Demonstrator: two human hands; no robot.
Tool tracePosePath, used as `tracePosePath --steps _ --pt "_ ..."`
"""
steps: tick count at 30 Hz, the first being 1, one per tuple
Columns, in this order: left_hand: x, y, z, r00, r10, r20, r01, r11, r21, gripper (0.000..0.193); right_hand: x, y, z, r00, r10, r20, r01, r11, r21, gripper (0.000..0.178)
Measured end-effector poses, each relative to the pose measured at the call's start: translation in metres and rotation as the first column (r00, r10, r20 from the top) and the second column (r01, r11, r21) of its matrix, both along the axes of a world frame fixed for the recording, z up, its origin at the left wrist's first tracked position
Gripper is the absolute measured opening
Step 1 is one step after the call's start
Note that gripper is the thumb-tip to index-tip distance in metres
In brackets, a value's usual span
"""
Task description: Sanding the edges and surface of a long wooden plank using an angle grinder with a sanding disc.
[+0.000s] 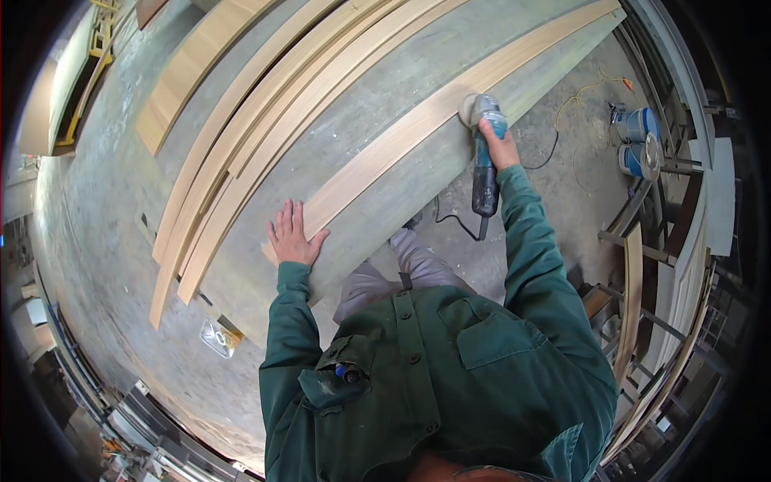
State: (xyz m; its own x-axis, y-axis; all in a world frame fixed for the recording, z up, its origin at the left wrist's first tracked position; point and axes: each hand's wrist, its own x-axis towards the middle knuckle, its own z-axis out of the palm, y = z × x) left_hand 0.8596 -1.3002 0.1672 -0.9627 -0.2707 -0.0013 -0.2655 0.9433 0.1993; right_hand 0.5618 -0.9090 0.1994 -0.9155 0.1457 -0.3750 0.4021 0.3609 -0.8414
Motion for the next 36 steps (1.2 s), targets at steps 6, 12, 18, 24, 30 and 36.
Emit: tracePosePath --steps 6,12,18,24,30,36 --pt "0.000 0.000 -0.001 1.000 -0.006 0.019 0.006 1.000 -0.016 0.094 0.053 0.033 0.017 0.973 -0.180 0.142 0.225 0.871 -0.437 0.057" --pt "-0.006 -0.011 0.003 0.988 -0.119 -0.103 0.130 0.985 0.111 0.091 0.179 0.034 0.026 0.940 -0.141 0.310 0.307 0.744 -0.593 0.043" --pt "-0.025 -0.017 0.018 0.938 -0.339 -0.075 0.344 0.937 0.061 0.078 0.194 0.029 0.056 0.949 -0.233 0.214 0.316 0.733 -0.602 0.045" --pt "-0.045 -0.036 0.048 0.926 -0.362 0.103 0.323 0.905 0.276 0.070 0.217 0.024 0.063 0.943 -0.285 0.173 0.326 0.675 -0.662 0.044" --pt "-0.056 -0.048 0.047 0.837 -0.512 0.192 0.324 0.747 0.580 0.066 0.230 0.016 0.083 0.928 -0.346 0.139 0.343 0.649 -0.679 0.041" --pt "-0.053 -0.054 0.025 0.820 -0.547 0.168 0.006 0.302 0.953 0.051 0.250 0.016 0.093 0.946 -0.315 0.072 0.278 0.682 -0.676 0.037"
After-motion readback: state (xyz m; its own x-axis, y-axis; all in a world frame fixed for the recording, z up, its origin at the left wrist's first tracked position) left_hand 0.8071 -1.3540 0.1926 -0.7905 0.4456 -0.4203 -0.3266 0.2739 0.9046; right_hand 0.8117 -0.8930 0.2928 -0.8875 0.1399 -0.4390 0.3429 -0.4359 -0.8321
